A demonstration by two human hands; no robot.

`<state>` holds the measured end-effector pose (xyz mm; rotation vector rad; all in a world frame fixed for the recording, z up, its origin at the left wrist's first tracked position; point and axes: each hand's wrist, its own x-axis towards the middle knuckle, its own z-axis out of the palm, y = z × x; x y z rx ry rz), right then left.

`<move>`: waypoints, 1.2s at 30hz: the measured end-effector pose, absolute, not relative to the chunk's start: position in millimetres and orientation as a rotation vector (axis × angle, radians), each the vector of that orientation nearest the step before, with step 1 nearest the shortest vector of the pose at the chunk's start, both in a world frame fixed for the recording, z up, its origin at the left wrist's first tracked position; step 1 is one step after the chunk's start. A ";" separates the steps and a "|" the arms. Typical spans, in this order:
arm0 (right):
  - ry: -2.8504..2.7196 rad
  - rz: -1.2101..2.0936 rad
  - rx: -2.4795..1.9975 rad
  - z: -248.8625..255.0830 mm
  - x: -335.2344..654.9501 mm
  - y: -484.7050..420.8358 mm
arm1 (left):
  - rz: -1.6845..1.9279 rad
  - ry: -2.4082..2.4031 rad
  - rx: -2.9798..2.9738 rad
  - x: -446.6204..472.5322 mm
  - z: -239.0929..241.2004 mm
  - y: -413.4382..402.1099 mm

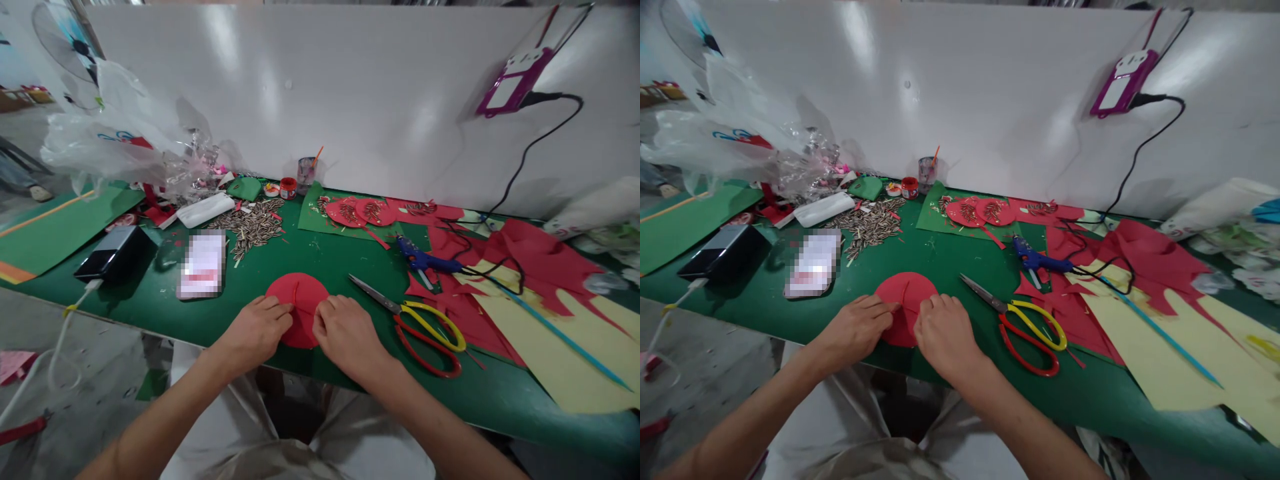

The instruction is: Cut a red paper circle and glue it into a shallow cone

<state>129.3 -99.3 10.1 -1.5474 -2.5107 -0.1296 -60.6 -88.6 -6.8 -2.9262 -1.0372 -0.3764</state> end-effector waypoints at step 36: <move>-2.451 -0.406 -1.963 34.6 360.6 -35.1 | -0.204 -1.129 -2.987 -56.3 1.8 -91.0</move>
